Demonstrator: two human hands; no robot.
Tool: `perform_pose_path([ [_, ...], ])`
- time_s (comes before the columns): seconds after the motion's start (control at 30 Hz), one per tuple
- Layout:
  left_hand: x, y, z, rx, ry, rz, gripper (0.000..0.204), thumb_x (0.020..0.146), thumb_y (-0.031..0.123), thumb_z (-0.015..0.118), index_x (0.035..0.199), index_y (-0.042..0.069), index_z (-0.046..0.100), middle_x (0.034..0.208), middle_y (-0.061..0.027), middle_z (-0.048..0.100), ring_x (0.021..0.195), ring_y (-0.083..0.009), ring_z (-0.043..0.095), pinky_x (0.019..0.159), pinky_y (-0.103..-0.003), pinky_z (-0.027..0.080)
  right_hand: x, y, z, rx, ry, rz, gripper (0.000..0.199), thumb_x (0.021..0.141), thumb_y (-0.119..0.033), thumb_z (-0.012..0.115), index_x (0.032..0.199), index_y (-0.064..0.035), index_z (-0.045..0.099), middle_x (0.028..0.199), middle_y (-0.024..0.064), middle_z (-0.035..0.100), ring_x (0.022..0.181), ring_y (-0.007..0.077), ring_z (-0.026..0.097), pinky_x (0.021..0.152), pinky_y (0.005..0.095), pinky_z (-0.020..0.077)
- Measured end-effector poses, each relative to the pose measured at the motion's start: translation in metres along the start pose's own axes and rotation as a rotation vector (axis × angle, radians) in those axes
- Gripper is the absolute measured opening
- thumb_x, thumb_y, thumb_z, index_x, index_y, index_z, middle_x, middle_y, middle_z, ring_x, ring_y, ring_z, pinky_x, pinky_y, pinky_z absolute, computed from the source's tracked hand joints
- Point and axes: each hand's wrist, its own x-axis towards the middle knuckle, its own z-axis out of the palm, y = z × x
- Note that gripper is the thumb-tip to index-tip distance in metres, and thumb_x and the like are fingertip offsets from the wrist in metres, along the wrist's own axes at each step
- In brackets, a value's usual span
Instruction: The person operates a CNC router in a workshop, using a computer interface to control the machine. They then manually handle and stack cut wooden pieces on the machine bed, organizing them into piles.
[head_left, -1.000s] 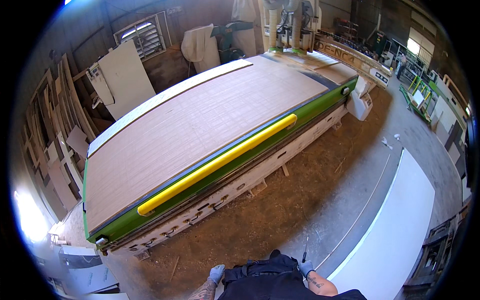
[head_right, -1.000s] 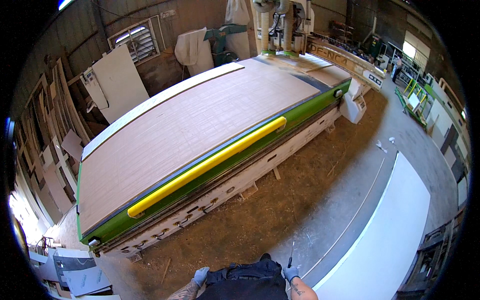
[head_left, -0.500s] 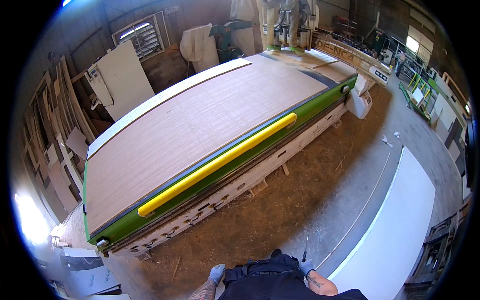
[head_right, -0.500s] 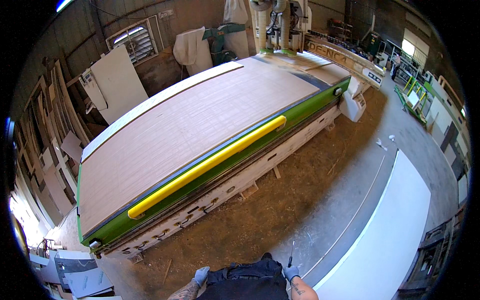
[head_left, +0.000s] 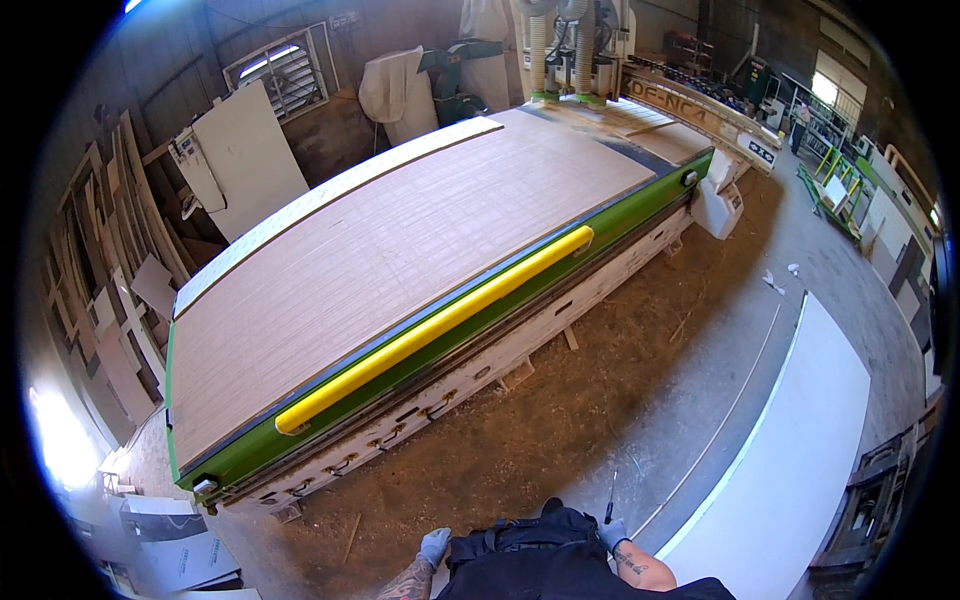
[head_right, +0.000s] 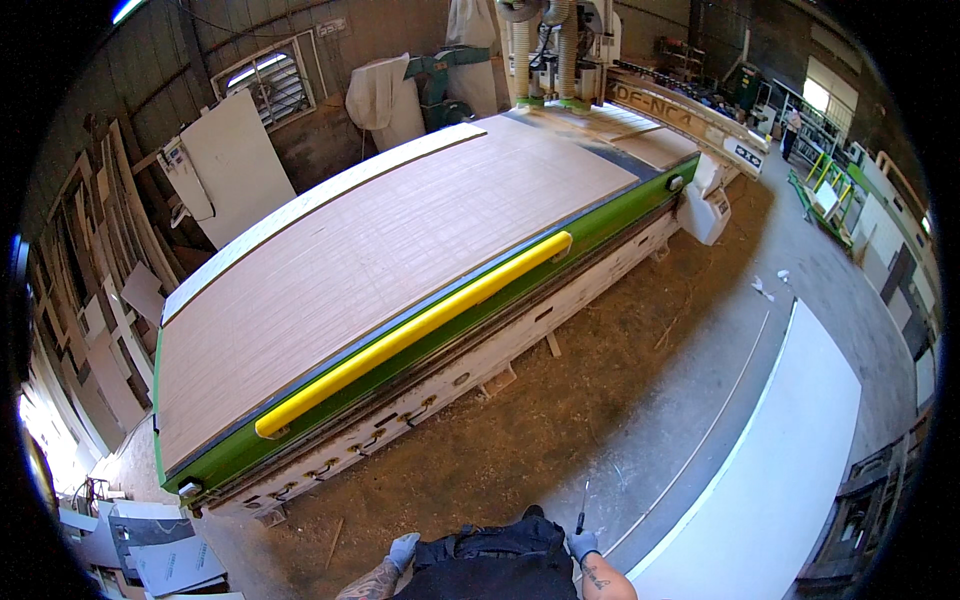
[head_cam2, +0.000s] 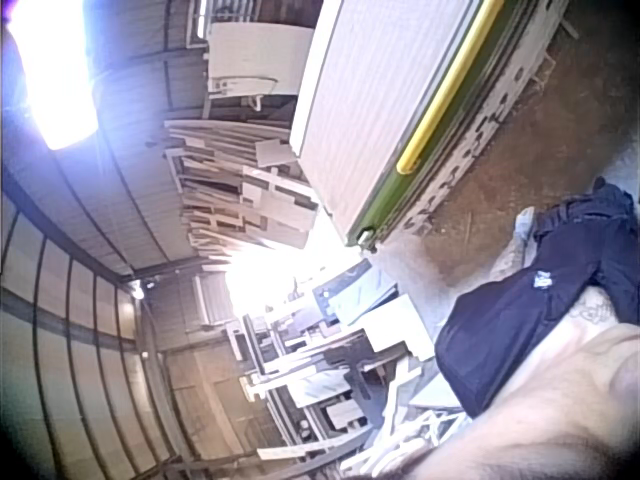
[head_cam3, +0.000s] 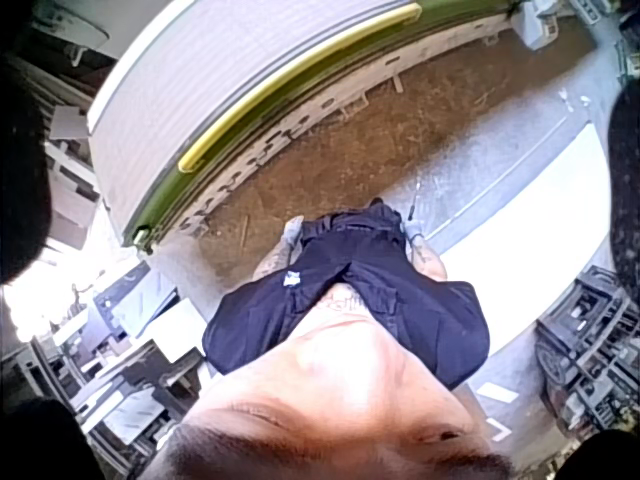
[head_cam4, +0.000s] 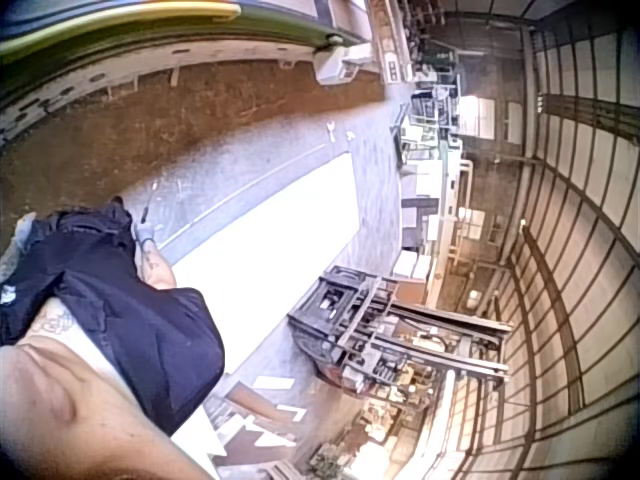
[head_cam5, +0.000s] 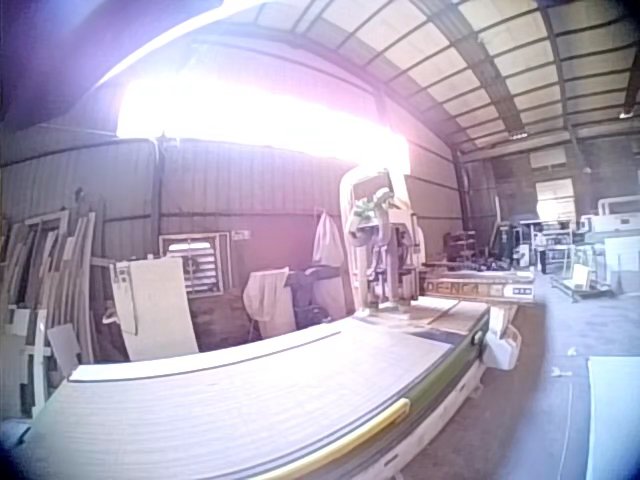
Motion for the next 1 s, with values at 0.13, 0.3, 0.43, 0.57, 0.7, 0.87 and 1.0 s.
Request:
perform_pose_path([
  [0.13, 0.001, -0.006, 0.002, 0.011, 0.005, 0.011, 0.037, 0.096, 0.033, 0.060, 0.110, 0.000, 0.071, 0.099, -0.0093, 0.073, 0.089, -0.0178, 0.065, 0.079, -0.033, 0.052, -0.004, -0.005, -0.004, 0.035, -0.025, 0.016, 0.037, 0.078, -0.038, 0.063, 0.086, -0.0031, 0.073, 0.082, 0.0236, 0.071, 0.085, 0.0383, 0.071, 0.074, 0.0472, 0.0541],
  [0.3, 0.004, -0.013, 0.003, 0.024, 0.007, 0.015, 0.039, 0.095, 0.035, 0.059, 0.110, 0.000, 0.070, 0.100, -0.0115, 0.073, 0.091, -0.0204, 0.066, 0.081, -0.034, 0.052, 0.007, 0.011, 0.000, -0.025, 0.032, -0.044, 0.039, 0.078, -0.039, 0.064, 0.085, -0.0022, 0.072, 0.079, 0.0225, 0.071, 0.079, 0.0363, 0.071, 0.072, 0.0458, 0.0548],
  [0.43, 0.000, -0.013, -0.001, 0.087, 0.022, 0.011, 0.039, 0.095, 0.034, 0.059, 0.109, 0.000, 0.071, 0.100, -0.0121, 0.074, 0.092, -0.0210, 0.066, 0.081, -0.035, 0.052, -0.024, -0.016, -0.015, 0.001, 0.005, -0.034, 0.039, 0.077, -0.039, 0.067, 0.084, -0.0003, 0.072, 0.076, 0.0211, 0.070, 0.073, 0.0336, 0.071, 0.067, 0.0441, 0.0549],
  [0.57, -0.002, -0.003, 0.002, 0.041, 0.010, -0.022, 0.038, 0.095, 0.034, 0.059, 0.108, 0.001, 0.071, 0.096, -0.0101, 0.073, 0.088, -0.0195, 0.066, 0.079, -0.034, 0.052, -0.036, -0.021, -0.027, 0.055, 0.055, -0.036, 0.032, 0.077, -0.031, 0.068, 0.080, 0.0012, 0.070, 0.071, 0.0182, 0.069, 0.065, 0.0295, 0.069, 0.060, 0.0424, 0.0528],
  [0.7, 0.012, -0.025, 0.001, -0.018, 0.003, -0.007, 0.037, 0.095, 0.034, 0.060, 0.108, 0.001, 0.071, 0.093, -0.0083, 0.073, 0.086, -0.0172, 0.064, 0.077, -0.033, 0.051, -0.048, -0.041, -0.034, 0.018, 0.066, -0.065, 0.023, 0.077, -0.021, 0.067, 0.074, 0.0013, 0.068, 0.067, 0.0153, 0.067, 0.060, 0.0253, 0.066, 0.055, 0.0408, 0.0502],
  [0.87, 0.008, -0.015, 0.001, 0.038, 0.005, 0.042, 0.038, 0.095, 0.034, 0.061, 0.109, 0.000, 0.071, 0.094, -0.0089, 0.073, 0.085, -0.0165, 0.064, 0.076, -0.032, 0.052, -0.067, -0.063, -0.043, -0.057, 0.040, -0.075, 0.025, 0.077, -0.025, 0.065, 0.076, -0.0002, 0.070, 0.069, 0.0159, 0.069, 0.063, 0.0274, 0.068, 0.057, 0.0418, 0.0514],
  [1.0, 0.005, -0.010, 0.001, 0.061, 0.015, 0.074, 0.038, 0.095, 0.034, 0.061, 0.109, 0.000, 0.071, 0.094, -0.0087, 0.072, 0.084, -0.0164, 0.064, 0.075, -0.032, 0.052, -0.052, -0.047, -0.033, -0.045, 0.034, -0.070, 0.027, 0.079, -0.027, 0.065, 0.079, -0.0007, 0.071, 0.068, 0.0142, 0.069, 0.062, 0.0259, 0.067, 0.056, 0.0413, 0.0503],
])
